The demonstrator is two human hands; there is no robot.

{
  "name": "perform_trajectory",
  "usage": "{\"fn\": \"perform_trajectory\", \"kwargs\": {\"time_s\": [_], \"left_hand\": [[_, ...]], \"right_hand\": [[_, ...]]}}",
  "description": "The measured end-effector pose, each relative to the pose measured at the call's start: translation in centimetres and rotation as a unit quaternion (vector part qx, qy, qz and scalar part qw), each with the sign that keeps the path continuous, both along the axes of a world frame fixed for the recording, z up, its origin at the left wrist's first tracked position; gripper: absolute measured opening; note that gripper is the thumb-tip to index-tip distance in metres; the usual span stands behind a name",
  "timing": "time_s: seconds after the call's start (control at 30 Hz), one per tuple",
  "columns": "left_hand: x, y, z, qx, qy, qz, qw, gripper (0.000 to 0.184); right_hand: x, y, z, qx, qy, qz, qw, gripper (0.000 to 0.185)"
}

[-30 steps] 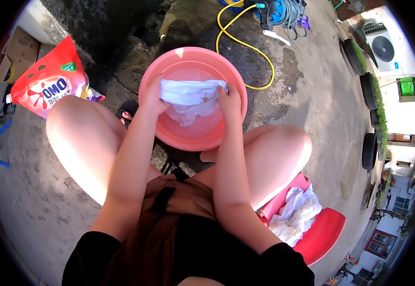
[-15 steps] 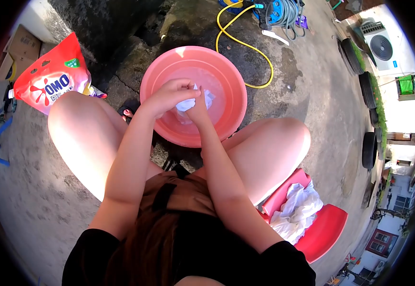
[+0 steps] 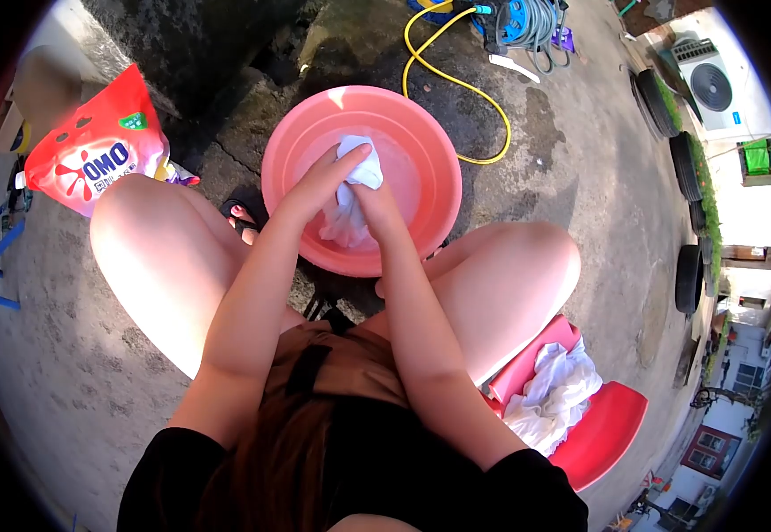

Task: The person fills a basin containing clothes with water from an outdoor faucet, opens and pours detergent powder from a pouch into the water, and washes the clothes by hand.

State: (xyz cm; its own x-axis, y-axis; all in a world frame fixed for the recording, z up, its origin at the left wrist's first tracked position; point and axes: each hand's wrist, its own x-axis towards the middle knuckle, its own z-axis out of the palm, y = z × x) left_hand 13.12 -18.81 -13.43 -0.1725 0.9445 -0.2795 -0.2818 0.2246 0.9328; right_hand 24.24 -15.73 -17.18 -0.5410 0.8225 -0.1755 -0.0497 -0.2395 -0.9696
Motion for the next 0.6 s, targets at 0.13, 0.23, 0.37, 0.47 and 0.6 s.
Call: {"fn": "perform_trajectory", "kwargs": {"time_s": [0.13,0.23,0.37,0.47,0.6], "left_hand": [[-0.2,0.1,-0.2,-0.011,0.014,0.03,0.999,0.037],[-0.3,0.0,0.3,0.007,-0.038,0.063,0.997,0.027],[0.1,0.0,0.4,0.04,-0.103,0.076,0.991,0.023],[0.8,-0.2,2.0,0.024,-0.097,0.091,0.991,0.025],[0.4,0.0,1.0,0.054,-0.101,0.042,0.993,0.024]], "right_hand": [[0.5,-0.1,1.6,-0.093,-0.073,0.205,0.972,0.033],[0.0,-0.4,1.2,-0.027,-0.083,0.245,0.965,0.034],[0.2,0.1,0.5,-0.014,-0.084,0.285,0.955,0.039],[0.3,0.0,0.8,-0.028,-0.087,0.25,0.964,0.042],[-0.4,-0.4,-1.6,-0.002,-0.055,0.168,0.984,0.044]]}}
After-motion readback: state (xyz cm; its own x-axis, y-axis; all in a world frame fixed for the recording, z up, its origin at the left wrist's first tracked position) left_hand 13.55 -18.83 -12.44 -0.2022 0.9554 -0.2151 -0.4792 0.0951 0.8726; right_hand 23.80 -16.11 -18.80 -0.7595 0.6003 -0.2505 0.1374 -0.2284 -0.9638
